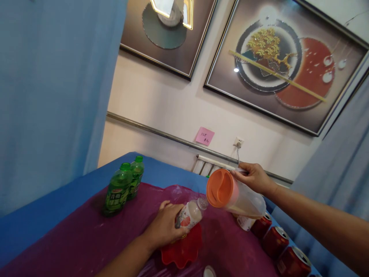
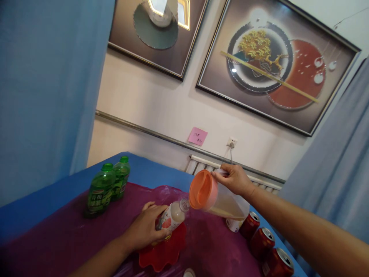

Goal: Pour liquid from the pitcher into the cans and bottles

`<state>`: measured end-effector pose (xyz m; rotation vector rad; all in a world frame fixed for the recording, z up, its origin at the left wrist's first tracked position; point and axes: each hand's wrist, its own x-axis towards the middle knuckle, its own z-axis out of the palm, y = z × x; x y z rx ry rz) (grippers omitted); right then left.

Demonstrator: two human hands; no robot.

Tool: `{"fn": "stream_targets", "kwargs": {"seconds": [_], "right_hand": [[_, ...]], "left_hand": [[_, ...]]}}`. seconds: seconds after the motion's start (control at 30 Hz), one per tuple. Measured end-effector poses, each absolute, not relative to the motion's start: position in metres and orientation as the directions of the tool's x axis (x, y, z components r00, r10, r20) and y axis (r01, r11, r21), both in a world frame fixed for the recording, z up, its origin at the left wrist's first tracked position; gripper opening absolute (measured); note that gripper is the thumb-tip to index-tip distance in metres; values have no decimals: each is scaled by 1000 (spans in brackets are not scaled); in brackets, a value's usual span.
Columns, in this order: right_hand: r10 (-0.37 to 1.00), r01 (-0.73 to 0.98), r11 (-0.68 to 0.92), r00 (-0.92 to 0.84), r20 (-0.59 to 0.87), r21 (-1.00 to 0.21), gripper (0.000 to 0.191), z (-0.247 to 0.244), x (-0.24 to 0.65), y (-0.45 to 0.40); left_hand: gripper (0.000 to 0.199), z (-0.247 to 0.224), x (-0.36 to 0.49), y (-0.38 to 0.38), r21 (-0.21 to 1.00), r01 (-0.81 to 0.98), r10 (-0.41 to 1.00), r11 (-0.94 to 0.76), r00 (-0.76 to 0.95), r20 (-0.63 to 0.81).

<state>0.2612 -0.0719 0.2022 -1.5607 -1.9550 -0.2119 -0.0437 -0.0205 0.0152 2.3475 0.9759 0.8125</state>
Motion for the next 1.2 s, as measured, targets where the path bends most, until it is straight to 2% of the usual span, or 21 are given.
{"fn": "stream_targets", "kwargs": {"seconds": [0.47, 0.67, 1.2], "right_hand": [[817, 933, 274, -97, 569, -234, 51, 204, 258, -74], [825, 934, 266, -93, 557, -238, 50, 205, 258, -75], [814, 933, 287, -118, 569, -217, 52, 202, 263, -72]], "left_hand": [[46, 10, -44, -18, 608, 468, 745, -642, 570, 347], [39, 12, -44, -19, 596, 479, 744, -645, 572, 345], [42, 15, -44, -20, 623, 463, 747, -631, 580, 326]]}}
